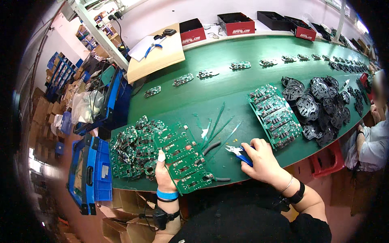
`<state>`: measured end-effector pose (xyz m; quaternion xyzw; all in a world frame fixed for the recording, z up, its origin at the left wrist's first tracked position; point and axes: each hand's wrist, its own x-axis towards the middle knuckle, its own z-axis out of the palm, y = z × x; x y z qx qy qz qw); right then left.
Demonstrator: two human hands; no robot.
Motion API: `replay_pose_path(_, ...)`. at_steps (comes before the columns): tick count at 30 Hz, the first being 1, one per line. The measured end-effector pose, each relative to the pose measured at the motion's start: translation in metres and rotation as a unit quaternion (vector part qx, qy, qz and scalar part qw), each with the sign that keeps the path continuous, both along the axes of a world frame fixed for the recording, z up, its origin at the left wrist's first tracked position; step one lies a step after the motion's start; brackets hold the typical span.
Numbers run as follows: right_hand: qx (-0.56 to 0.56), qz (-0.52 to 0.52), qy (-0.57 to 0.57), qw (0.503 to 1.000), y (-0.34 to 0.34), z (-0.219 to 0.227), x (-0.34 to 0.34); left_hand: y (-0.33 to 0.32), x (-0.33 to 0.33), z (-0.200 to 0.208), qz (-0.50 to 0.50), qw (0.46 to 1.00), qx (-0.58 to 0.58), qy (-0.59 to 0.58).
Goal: Cutting components and assembling printed circuit boards at a workstation.
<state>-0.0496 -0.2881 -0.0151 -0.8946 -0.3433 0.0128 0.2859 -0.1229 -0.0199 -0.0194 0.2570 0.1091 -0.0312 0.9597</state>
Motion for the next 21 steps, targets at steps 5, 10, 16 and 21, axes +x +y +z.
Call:
replay_pose_path(5, 0.349, 0.010, 0.349, 0.869, 0.014, 0.015, 0.011, -0.016, 0.006, -0.008, -0.074, 0.996, -0.007, -0.047)
replay_pose_path(10, 0.079, 0.030, -0.122, 0.989, 0.039, 0.040, 0.011, -0.026, 0.008, -0.012, -0.075, 0.997, 0.008, -0.033)
replay_pose_path(16, 0.040, 0.019, -0.184, 0.982, 0.054, 0.040, 0.013, -0.032, 0.002, -0.007, -0.048, 0.990, 0.123, -0.048)
replay_pose_path(21, 0.027, 0.018, -0.205, 0.978, 0.056, 0.042, 0.016, -0.034, 0.003, 0.000, -0.032, 0.980, 0.176, -0.085)
